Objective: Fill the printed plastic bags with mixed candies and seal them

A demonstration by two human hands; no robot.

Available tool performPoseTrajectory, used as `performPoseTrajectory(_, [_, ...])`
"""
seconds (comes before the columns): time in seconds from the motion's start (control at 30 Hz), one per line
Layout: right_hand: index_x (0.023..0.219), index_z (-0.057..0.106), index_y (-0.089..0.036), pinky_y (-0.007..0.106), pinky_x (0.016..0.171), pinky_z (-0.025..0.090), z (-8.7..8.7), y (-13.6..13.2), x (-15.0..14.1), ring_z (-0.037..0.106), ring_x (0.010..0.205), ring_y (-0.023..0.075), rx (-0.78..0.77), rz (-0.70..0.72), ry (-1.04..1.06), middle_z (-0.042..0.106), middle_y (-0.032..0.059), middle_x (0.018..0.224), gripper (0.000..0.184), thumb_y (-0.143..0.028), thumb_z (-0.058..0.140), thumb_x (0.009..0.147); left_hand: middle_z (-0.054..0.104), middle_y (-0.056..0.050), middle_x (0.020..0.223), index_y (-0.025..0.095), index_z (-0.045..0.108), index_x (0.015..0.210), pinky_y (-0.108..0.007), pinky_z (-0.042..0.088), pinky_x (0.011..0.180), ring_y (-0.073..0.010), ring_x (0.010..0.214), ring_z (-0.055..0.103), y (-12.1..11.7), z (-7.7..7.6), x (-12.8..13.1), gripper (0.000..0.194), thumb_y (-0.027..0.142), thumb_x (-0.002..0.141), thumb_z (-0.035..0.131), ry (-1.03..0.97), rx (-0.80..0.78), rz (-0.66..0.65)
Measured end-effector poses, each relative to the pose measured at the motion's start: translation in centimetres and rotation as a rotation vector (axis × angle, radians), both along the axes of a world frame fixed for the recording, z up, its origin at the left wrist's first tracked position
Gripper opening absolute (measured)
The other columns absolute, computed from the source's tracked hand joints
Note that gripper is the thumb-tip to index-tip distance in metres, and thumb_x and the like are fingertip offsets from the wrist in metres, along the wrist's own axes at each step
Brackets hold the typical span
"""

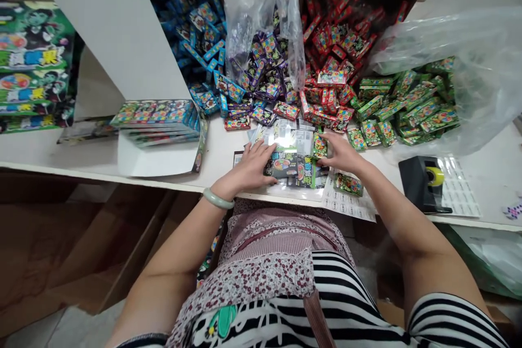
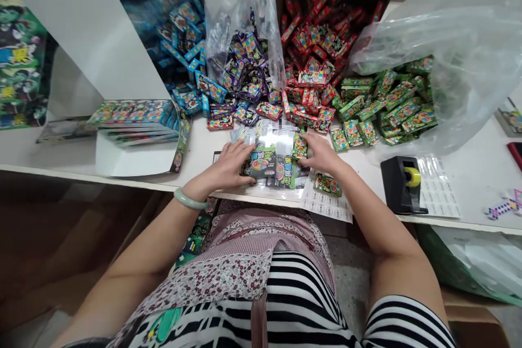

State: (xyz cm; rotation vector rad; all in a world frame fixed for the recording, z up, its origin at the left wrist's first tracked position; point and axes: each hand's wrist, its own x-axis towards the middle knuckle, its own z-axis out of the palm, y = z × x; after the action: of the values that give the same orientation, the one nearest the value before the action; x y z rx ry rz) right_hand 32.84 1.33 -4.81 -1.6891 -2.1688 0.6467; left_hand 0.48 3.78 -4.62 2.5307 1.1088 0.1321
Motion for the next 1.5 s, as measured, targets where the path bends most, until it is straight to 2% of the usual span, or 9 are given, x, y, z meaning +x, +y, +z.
performPoseTrajectory(0.13, [0.145, 0.044, -0.024, 0.057, 0.110, 0.043, 2.6, -1.5, -0.5, 0.048, 0.133, 0.0354, 0.353, 0.009, 0.145, 0.052, 0.0155, 0.139, 0.081, -0.043, 0.078, 0.074, 0.048, -0.020, 0.142, 0.016, 0.029, 0.153, -0.059, 0.034, 0.118, -0.0384, 0.136, 0.046, -0.6, 0.9, -1.0, 0.101, 0.048, 0.072, 0.081, -0.161, 0.118, 0.022])
performPoseTrajectory(0.27, [0.151, 0.036, -0.028, 0.060, 0.111, 0.040, 4.7, -2.9, -2.4, 0.047, 0.130, 0.0372, 0.510, 0.082, 0.076, 0.048, 0.0154, 0.136, 0.084, -0.051, 0.074, 0.080, 0.046, -0.019, 0.141, 0.019, 0.027, 0.154, -0.054, 0.043, 0.113, -0.0365, 0.134, 0.047, -1.2, 1.4, -1.4, 0.101, 0.049, 0.073, 0.079, -0.251, 0.137, -0.014])
performPoseTrajectory(0.57, [0.155, 0.028, -0.029, 0.058, 0.104, 0.048, 5.5, -4.5, -3.5, 0.049, 0.126, 0.0366, 0.363, 0.415, -0.082, 0.048, 0.0175, 0.138, 0.079, -0.037, 0.070, 0.087, 0.048, -0.019, 0.141, 0.019, 0.024, 0.158, -0.054, 0.042, 0.111, -0.0371, 0.129, 0.049, -2.4, 1.1, -2.0, 0.103, 0.059, 0.077, 0.075, -0.232, 0.280, -0.082])
performPoseTrajectory(0.73, [0.156, 0.025, -0.030, 0.058, 0.109, 0.046, 5.4, -3.8, -3.8, 0.046, 0.135, 0.0365, 0.263, 0.459, -0.022, 0.045, 0.0170, 0.145, 0.087, -0.039, 0.073, 0.085, 0.051, -0.019, 0.137, 0.019, 0.026, 0.157, -0.054, 0.045, 0.108, -0.0367, 0.127, 0.051, -3.1, 0.5, -1.8, 0.103, 0.066, 0.078, 0.071, -0.276, 0.284, -0.105])
performPoseTrajectory(0.87, [0.158, 0.021, -0.029, 0.059, 0.112, 0.043, 4.4, -3.7, -5.0, 0.043, 0.140, 0.0367, 0.247, 0.340, 0.164, 0.045, 0.0177, 0.149, 0.093, -0.052, 0.072, 0.084, 0.051, -0.019, 0.137, 0.020, 0.028, 0.157, -0.053, 0.046, 0.108, -0.0364, 0.127, 0.052, -3.3, 0.5, -1.9, 0.102, 0.065, 0.078, 0.072, -0.328, 0.256, -0.019])
performPoseTrajectory(1.03, [0.151, 0.040, -0.033, 0.060, 0.112, 0.040, 3.6, -4.4, -7.1, 0.049, 0.136, 0.0324, 0.186, 0.278, 0.252, 0.059, 0.0118, 0.141, 0.057, -0.046, 0.054, 0.097, 0.051, -0.019, 0.137, 0.020, 0.030, 0.155, -0.055, 0.046, 0.110, -0.0368, 0.129, 0.051, -3.3, 0.6, -1.7, 0.099, 0.064, 0.078, 0.073, -0.332, 0.230, 0.021])
performPoseTrajectory(1.17, [0.141, 0.053, -0.028, 0.052, 0.106, 0.046, 2.6, -1.0, -3.5, 0.064, 0.116, 0.0267, 0.217, 0.000, 0.335, 0.071, 0.0082, 0.122, 0.044, -0.042, 0.047, 0.099, 0.051, -0.017, 0.136, 0.024, 0.030, 0.155, -0.055, 0.046, 0.110, -0.0363, 0.127, 0.052, -3.1, 0.5, -2.0, 0.098, 0.063, 0.077, 0.074, -0.308, 0.224, 0.056])
performPoseTrajectory(1.3, [0.123, 0.065, -0.016, 0.059, 0.102, 0.045, 1.6, 4.0, 3.3, 0.061, 0.116, 0.0372, 0.275, -0.491, -0.016, 0.070, 0.0184, 0.121, 0.042, -0.041, 0.063, 0.088, 0.052, -0.017, 0.134, 0.024, 0.031, 0.155, -0.056, 0.047, 0.109, -0.0370, 0.125, 0.053, -2.8, 0.5, -2.8, 0.097, 0.063, 0.077, 0.074, -0.322, 0.243, 0.079])
performPoseTrajectory(1.5, [0.140, 0.046, -0.013, 0.059, 0.094, 0.048, 0.3, 6.6, 3.8, 0.065, 0.109, 0.0416, 0.135, -0.590, -0.233, 0.069, 0.0232, 0.118, 0.076, -0.042, 0.076, 0.077, 0.051, -0.017, 0.134, 0.023, 0.032, 0.155, -0.055, 0.048, 0.108, -0.0365, 0.125, 0.053, -2.7, 0.3, -2.1, 0.098, 0.061, 0.077, 0.076, -0.332, 0.209, 0.065])
